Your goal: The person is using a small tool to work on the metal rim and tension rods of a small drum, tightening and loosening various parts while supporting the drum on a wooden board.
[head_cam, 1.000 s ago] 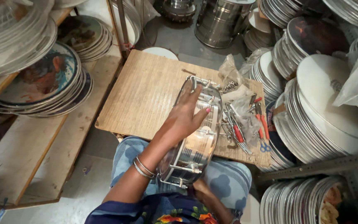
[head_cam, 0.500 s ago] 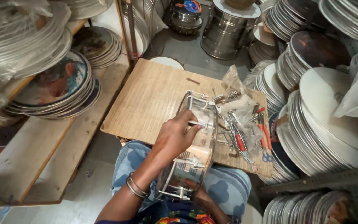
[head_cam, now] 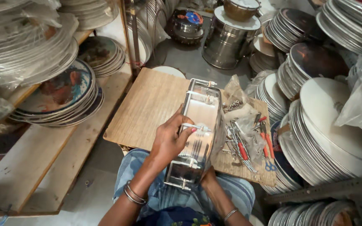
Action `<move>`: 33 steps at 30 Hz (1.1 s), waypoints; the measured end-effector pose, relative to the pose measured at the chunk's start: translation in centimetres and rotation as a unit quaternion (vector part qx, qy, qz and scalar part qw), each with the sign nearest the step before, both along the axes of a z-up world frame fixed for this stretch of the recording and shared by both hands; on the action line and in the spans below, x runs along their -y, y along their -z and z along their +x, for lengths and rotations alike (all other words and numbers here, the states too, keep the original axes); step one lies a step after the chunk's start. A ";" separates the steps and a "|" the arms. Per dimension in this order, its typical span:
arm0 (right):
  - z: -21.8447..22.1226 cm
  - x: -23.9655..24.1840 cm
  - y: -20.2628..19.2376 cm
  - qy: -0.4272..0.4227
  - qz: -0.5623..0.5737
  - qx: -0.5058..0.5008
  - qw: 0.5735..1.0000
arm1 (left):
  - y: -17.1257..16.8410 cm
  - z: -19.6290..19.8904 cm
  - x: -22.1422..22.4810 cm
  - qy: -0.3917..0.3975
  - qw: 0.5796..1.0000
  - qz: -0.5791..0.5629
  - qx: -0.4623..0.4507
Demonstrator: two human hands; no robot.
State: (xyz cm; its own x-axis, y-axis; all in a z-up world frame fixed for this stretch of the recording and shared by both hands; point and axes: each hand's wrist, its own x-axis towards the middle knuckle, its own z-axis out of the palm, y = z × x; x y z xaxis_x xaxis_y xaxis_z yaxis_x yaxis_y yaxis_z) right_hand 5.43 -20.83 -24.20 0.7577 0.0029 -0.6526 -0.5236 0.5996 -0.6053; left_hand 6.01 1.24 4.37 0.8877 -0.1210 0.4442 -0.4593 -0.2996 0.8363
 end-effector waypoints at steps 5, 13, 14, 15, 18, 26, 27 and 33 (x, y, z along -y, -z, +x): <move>0.6 0.4 -1.0 0.099 0.013 0.041 0.994 | 2.9 1.3 1.5 -0.003 0.993 -0.046 0.104; -2.6 6.6 -3.1 -0.145 -0.484 0.128 0.853 | 3.3 3.5 1.4 -0.029 0.993 -0.010 0.113; -3.2 6.9 -3.8 -0.159 -0.653 0.169 0.721 | 3.2 3.6 1.4 -0.029 0.993 -0.006 0.111; -3.5 7.2 -4.8 -0.160 -0.653 0.169 0.721 | 3.2 3.7 1.5 -0.030 0.993 -0.006 0.110; -4.2 7.7 -9.1 -0.136 -0.676 0.095 0.718 | 3.5 3.3 2.0 -0.021 0.995 -0.014 0.100; -3.8 7.2 -22.4 0.070 -0.626 0.279 0.725 | 3.8 1.8 3.2 -0.016 0.996 -0.030 0.081; -3.8 7.1 -23.6 0.099 -0.564 0.296 0.764 | 3.8 1.6 3.3 -0.015 0.996 -0.031 0.079; -3.1 4.8 -29.0 0.138 -0.379 0.446 0.799 | 3.8 1.0 3.6 0.001 0.993 -0.033 0.110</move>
